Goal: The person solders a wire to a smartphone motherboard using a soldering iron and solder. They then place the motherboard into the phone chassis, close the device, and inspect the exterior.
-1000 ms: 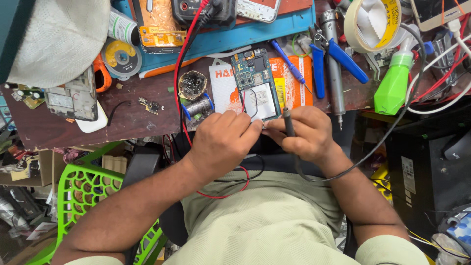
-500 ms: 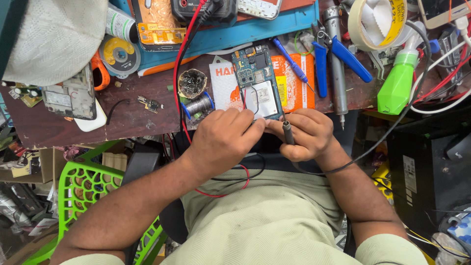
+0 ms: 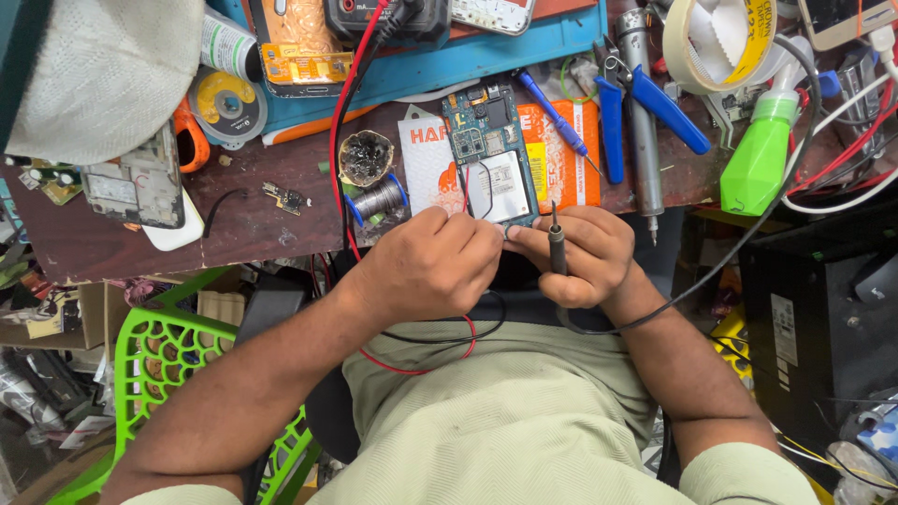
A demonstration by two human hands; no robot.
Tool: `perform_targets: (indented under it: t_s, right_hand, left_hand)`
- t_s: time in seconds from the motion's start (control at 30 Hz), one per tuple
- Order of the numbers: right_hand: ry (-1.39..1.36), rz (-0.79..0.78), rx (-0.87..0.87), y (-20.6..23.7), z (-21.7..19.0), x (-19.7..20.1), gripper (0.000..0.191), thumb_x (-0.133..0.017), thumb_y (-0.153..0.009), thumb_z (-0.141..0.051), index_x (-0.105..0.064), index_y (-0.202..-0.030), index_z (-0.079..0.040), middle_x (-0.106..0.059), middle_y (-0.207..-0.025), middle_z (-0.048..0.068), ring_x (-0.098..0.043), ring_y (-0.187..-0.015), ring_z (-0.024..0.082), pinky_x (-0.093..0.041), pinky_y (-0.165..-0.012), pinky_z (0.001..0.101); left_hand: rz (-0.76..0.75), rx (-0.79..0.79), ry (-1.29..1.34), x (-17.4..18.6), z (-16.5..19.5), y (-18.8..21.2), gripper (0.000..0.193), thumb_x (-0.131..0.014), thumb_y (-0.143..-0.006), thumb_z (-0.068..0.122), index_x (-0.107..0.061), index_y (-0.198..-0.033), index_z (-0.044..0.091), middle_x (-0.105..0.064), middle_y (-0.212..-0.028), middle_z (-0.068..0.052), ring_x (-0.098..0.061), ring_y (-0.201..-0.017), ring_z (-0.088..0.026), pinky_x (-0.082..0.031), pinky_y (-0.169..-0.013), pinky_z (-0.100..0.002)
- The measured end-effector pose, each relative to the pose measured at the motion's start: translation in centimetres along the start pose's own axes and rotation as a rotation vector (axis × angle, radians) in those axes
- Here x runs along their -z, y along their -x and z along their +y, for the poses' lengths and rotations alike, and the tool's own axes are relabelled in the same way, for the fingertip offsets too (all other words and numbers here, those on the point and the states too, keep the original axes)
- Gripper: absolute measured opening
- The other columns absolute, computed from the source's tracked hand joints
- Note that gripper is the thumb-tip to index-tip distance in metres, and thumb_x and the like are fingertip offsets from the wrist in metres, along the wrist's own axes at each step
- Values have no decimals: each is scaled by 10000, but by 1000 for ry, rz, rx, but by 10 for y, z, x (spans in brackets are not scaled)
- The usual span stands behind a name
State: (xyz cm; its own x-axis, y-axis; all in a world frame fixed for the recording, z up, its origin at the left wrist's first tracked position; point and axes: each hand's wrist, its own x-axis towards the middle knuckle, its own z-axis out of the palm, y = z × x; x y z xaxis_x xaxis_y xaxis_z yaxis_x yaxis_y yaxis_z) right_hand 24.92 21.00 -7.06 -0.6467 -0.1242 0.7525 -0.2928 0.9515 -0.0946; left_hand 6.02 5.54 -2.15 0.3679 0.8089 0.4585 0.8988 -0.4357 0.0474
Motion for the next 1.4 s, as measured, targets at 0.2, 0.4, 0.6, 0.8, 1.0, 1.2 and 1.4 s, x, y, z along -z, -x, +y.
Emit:
perform_targets:
  t_s: [0.2,0.4,0.6,0.8,1.0,1.2,1.4]
  right_hand:
    - [11,11,0,1,-1,-1,542,-897,-867,-39,-376,-953,-162,-759,-1015,70,-711,-820,220,-596,-659,343]
    - [12,22,-8,0,-1,-2,531,-898,-869,-42,-385,-946,-156,-765,-1009,57,-712,-820,215,-596,-658,347]
    - [1,50,-16,2,-1,-5,534,-899,-874,-47,-379,-945,-150,-767,-991,60,-714,-807,215,-593,-657,344]
    - [23,101,-43,8,-4,-12,538,-907,-896,-58,-379,-957,-139,-765,-1002,56,-706,-818,208,-584,-666,337]
    - [-10,97,-70,10,-4,-13,522,-923,-867,-77,-416,-961,-155,-760,-1009,43,-691,-849,194,-590,-687,333]
    - [-17,92,-83,10,-5,-12,528,-925,-872,-72,-413,-967,-157,-755,-1033,39,-679,-860,187,-586,-693,325]
    - [-9,89,-82,10,-5,-13,524,-921,-878,-75,-411,-970,-154,-753,-1023,36,-678,-857,192,-586,-690,328]
  left_hand:
    - [31,1,50,-5,1,0,113,-711,-837,106,-712,-840,-6,-597,-844,-58,-599,-758,-190,-450,-623,-330]
    - [75,-28,43,-5,-2,1,124,-713,-824,76,-706,-851,-45,-650,-904,-97,-621,-770,-198,-465,-631,-324]
    - [74,26,176,-3,-7,4,120,-729,-818,76,-708,-884,-22,-647,-906,-74,-627,-776,-208,-485,-654,-340]
    - [121,129,238,-6,-10,3,115,-775,-911,89,-696,-932,9,-603,-871,-51,-627,-780,-214,-510,-685,-354]
    - [113,84,186,-4,-11,4,83,-758,-910,67,-709,-953,15,-610,-880,-38,-630,-778,-180,-513,-678,-324]
    - [94,65,145,-2,-12,3,81,-745,-896,67,-723,-958,20,-594,-856,-24,-618,-763,-160,-494,-652,-303]
    - [38,35,112,3,-11,-1,101,-715,-878,92,-725,-945,17,-581,-830,-27,-602,-753,-170,-483,-643,-306]
